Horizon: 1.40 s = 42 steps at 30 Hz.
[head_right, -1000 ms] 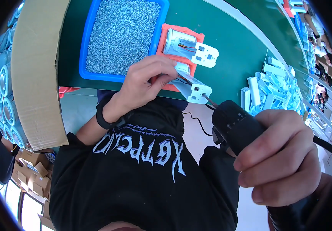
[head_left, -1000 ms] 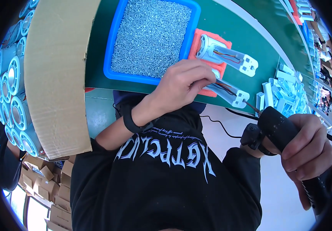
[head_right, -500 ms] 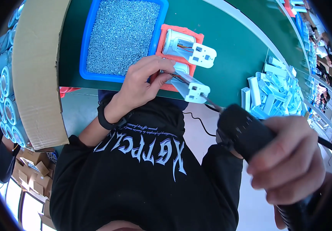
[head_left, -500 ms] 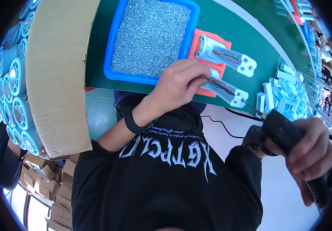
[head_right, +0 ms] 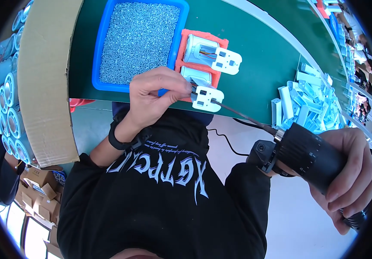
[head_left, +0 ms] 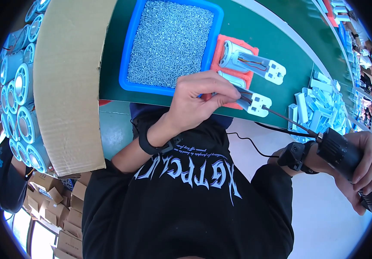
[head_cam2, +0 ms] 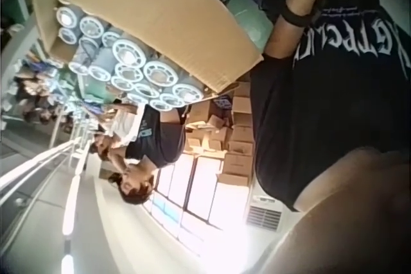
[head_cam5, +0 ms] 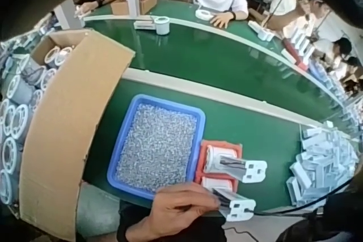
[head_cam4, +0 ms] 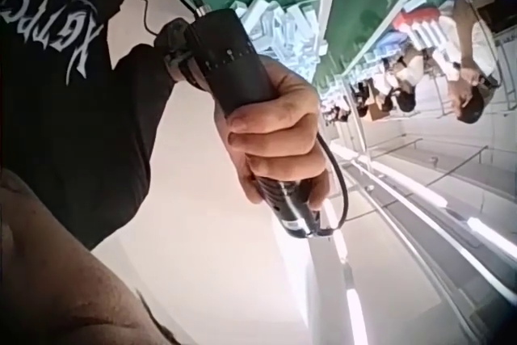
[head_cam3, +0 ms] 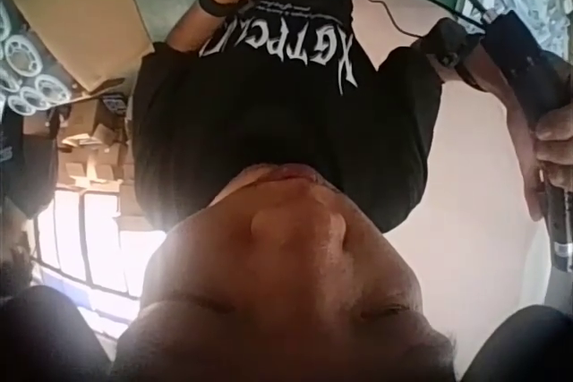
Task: The person places fan motors into a red jig, fits plastic housings over them, and secures the components by hand-placing screws and driving them with a power screwdriver. After completing the assembly, the person removes the units and begins the process again.
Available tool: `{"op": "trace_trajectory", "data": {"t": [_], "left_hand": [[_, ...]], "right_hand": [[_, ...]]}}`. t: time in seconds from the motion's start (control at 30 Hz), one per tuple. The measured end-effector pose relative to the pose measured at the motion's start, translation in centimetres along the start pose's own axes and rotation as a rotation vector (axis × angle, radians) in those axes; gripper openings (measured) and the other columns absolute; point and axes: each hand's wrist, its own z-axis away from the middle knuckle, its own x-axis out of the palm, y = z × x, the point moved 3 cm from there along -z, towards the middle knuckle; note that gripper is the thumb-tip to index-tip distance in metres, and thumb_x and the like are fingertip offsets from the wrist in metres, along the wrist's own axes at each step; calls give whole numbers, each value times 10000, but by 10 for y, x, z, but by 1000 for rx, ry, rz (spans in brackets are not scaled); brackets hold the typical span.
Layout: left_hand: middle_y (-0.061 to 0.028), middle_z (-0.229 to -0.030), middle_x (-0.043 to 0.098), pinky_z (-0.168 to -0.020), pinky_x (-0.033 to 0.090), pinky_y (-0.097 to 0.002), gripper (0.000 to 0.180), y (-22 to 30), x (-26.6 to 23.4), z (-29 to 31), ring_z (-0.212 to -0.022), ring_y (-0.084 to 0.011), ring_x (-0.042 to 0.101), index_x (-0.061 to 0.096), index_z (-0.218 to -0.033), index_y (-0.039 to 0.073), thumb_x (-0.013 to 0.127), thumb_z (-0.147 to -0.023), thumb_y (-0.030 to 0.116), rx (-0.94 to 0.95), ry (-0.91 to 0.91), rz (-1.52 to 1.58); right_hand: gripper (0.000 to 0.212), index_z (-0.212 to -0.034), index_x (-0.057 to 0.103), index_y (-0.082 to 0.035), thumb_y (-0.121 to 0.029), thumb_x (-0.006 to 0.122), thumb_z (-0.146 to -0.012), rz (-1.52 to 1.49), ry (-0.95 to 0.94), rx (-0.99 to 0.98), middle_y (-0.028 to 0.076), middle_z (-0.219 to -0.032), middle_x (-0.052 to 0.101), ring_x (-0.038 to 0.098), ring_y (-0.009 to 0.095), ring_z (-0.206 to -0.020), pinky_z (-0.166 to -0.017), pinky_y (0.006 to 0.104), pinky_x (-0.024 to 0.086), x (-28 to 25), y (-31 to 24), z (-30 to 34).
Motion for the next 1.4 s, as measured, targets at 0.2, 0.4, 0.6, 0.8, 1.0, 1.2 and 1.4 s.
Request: {"op": "trace_trajectory", "data": {"t": [0.2, 0.4, 0.6, 0.8, 1.0, 1.2, 1.4], "left_hand": [[-96, -811, 694, -655, 522, -276, 194, 1, 3, 0, -745, -194, 664, 716, -868, 27, 662, -719, -87, -24, -42, 14], [-90, -822, 670, -652, 516, -302, 211, 21, -17, -12, -755, -244, 641, 709, -874, 42, 676, -693, -61, 239, 49, -410], [-55, -893, 595, -736, 470, -327, 212, 0, -47, -2, -859, -251, 568, 675, -890, 44, 705, -686, -7, -159, -229, -967], [-71, -868, 524, -752, 437, -364, 143, -8, -44, -3, -859, -268, 513, 605, -819, 25, 690, -704, 12, -217, -300, -940], [-82, -827, 559, -715, 463, -340, 115, -5, -47, -7, -811, -246, 560, 595, -818, 15, 657, -726, -16, -138, -264, -907], [-98, -719, 602, -575, 504, -318, 92, 5, -44, -12, -649, -245, 616, 558, -751, 13, 630, -716, -31, -111, -76, -613], [-75, -743, 659, -591, 508, -248, 109, 6, -29, -13, -674, -182, 652, 627, -774, 6, 679, -694, -46, -122, -83, -472]], "right_hand": [[359, -659, 558, -78, -377, 745, -728, -13, -20, -10, 27, -707, 616, 637, 129, -558, -545, 224, 574, -1, -4, -3], [415, -659, 557, -90, -456, 743, -722, -10, -262, 130, 18, -717, 615, 638, 122, -561, -552, 219, 572, 17, 10, -1], [473, -659, 556, -102, -534, 741, -715, 17, -441, 222, 9, -727, 614, 639, 115, -564, -558, 213, 570, 33, 32, 7], [458, -656, 538, -98, -494, 761, -715, 59, -421, 245, 0, -716, 605, 635, 110, -557, -554, 208, 567, 38, 39, 9], [453, -712, 542, -88, -492, 746, -734, 46, -485, 282, 8, -742, 604, 644, 120, -592, -586, 216, 571, 36, 37, 9], [460, -788, 553, -72, -493, 734, -748, 63, -539, 296, 18, -774, 604, 654, 128, -635, -621, 225, 574, 39, 40, 6], [459, -766, 559, -71, -497, 731, -749, 80, -483, 266, 19, -762, 600, 653, 135, -624, -615, 229, 575, 40, 40, 11]]}}
